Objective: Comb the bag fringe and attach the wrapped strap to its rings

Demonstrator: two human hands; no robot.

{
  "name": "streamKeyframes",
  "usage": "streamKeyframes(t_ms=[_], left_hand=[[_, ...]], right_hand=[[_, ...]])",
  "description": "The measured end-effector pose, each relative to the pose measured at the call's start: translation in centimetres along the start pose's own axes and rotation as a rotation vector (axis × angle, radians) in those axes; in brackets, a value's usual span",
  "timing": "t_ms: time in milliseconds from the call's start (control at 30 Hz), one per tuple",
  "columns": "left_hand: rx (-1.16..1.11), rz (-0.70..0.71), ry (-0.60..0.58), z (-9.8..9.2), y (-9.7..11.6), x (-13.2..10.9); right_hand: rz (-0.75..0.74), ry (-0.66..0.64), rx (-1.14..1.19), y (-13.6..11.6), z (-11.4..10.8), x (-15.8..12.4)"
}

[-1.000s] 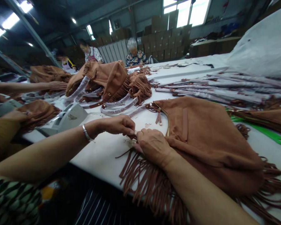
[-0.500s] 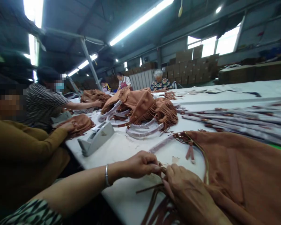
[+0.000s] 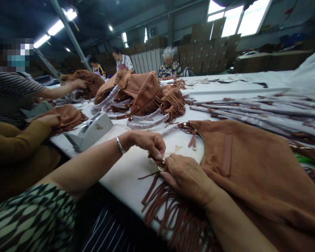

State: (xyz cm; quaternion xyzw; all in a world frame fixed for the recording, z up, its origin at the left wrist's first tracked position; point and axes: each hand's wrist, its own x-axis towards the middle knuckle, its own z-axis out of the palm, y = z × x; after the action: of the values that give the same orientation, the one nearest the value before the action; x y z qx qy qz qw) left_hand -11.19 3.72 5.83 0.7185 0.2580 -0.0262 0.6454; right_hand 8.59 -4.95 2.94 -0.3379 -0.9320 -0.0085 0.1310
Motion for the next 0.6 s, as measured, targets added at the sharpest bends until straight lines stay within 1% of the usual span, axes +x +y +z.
streamKeyframes(t_ms=[33,100,200,233,267,300,367,400,433,467,500,533,600], left_hand=[[-0.034,0.000,-0.006,0.0,-0.2,0.0],[-0.083,0.030,0.027,0.2,-0.8,-0.2],[-0.069,0.116,0.132,1.1,-1.4,-0.7],[-0.029,0.149,0.202,1.5,-1.4,-1.0],[0.039,0.191,0.320,2.1,-1.4,-1.2],[0.133,0.241,0.490,2.6,-1.4,-1.6],[0.335,0.344,0.936,3.8,-1.5,-2.2],[0.404,0.378,1.138,4.3,-1.7,-2.5],[0.426,0.393,1.281,4.8,-2.0,-2.8],[0.403,0.382,1.357,5.3,-2.5,-3.1],[0.348,0.355,1.378,5.7,-2.9,-3.3],[0.275,0.313,1.355,6.0,-3.4,-3.4],[0.067,0.191,1.242,6.7,-4.3,-3.3]], right_hand=[[0.004,-0.010,0.022,0.0,-0.1,-0.1],[0.025,-0.035,0.065,0.0,-0.1,-0.1],[0.064,-0.059,0.113,0.1,-0.1,-0.1],[0.077,-0.058,0.119,0.1,-0.2,0.0],[0.089,-0.057,0.122,0.1,-0.2,0.0],[0.105,-0.052,0.124,0.2,-0.2,0.1],[0.139,-0.048,0.127,0.2,-0.3,0.1],[0.150,-0.049,0.130,0.2,-0.3,0.1],[0.156,-0.053,0.134,0.2,-0.3,0.1],[0.158,-0.054,0.135,0.2,-0.3,0.1],[0.155,-0.050,0.132,0.2,-0.3,0.1],[0.152,-0.043,0.126,0.2,-0.3,0.1],[0.140,-0.026,0.111,0.1,-0.2,0.1]])
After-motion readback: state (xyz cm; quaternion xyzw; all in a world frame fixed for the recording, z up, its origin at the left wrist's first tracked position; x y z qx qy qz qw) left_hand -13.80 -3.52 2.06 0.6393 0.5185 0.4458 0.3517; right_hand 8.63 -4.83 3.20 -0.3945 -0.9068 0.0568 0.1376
